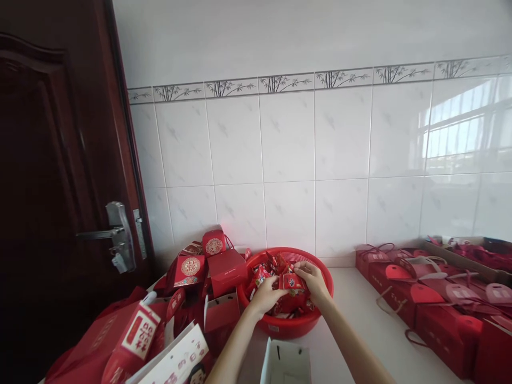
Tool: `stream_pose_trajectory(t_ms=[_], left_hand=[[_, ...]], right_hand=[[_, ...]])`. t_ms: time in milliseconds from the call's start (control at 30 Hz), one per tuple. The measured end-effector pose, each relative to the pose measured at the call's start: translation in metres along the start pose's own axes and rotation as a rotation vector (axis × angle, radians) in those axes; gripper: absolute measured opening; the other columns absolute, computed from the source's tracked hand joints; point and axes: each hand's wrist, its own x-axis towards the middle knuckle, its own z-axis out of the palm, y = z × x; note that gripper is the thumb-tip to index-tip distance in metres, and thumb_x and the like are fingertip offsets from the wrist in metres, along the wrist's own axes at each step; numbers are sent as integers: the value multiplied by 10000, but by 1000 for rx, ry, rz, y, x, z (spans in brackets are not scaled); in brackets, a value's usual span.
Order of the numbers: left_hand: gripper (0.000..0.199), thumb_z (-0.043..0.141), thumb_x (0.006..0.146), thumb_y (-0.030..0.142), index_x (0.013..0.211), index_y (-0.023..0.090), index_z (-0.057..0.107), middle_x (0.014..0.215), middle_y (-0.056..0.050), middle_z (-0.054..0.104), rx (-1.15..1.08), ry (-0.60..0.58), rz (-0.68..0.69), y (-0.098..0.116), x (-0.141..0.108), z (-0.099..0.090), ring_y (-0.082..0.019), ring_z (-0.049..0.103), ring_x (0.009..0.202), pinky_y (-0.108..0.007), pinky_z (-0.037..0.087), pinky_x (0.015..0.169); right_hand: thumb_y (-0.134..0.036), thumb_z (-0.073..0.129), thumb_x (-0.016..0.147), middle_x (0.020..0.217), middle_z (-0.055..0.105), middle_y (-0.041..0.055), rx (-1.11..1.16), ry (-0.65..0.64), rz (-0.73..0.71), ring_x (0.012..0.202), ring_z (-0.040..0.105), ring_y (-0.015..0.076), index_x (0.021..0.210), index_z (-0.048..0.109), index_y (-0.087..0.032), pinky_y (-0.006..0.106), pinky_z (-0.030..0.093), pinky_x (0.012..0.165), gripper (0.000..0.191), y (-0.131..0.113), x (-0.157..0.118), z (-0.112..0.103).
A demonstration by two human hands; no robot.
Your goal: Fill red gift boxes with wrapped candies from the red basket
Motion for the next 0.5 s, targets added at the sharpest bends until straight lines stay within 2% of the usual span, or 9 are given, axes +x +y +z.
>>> stream_pose_trajectory(t_ms=[133, 233, 333, 433, 500], left_hand=[[435, 820, 694, 385, 1049, 149, 735, 1047, -113, 767, -63, 25, -14, 4, -2, -1, -308, 719, 951, -447, 565, 888], [364, 780, 737, 371, 1028, 157, 735, 1015, -97, 766, -125, 130, 16, 6, -3, -2, -278, 720, 927, -415, 572, 866], [306, 752, 759, 347, 1001, 160, 733, 909, -58, 760, -171, 238, 17, 7, -3, -2, -224, 716, 824, -346, 577, 795], [335, 758, 752, 355, 1022, 159, 725, 805, -28, 732, -211, 320, -46, 9, -2, -2, -167, 672, 643, -288, 556, 649], [332, 755, 759, 358, 1023, 161, 723, 800, -22, 724, -224, 343, -55, 9, -2, -2, -147, 656, 618, -267, 545, 635]], right_hand=[[-570, 826, 551, 769, 702, 55, -33, -27, 33, 739, 668, 235, 734, 638, -197, 334, 539, 669, 457, 0, -2, 1], [-595, 793, 608, 796, 713, 58, -87, -66, 101, 781, 688, 240, 784, 665, -183, 323, 553, 679, 466, -1, -5, 3], [-536, 782, 667, 870, 725, 64, -118, -79, 178, 827, 701, 246, 866, 696, -182, 323, 583, 674, 415, -4, -8, 5], [-447, 793, 685, 954, 727, 72, -109, -34, 278, 817, 705, 256, 973, 696, -201, 333, 600, 571, 391, -7, -11, 6], [-409, 799, 686, 947, 726, 68, -104, -2, 285, 798, 706, 249, 989, 695, -206, 318, 595, 534, 379, -9, -11, 6]])
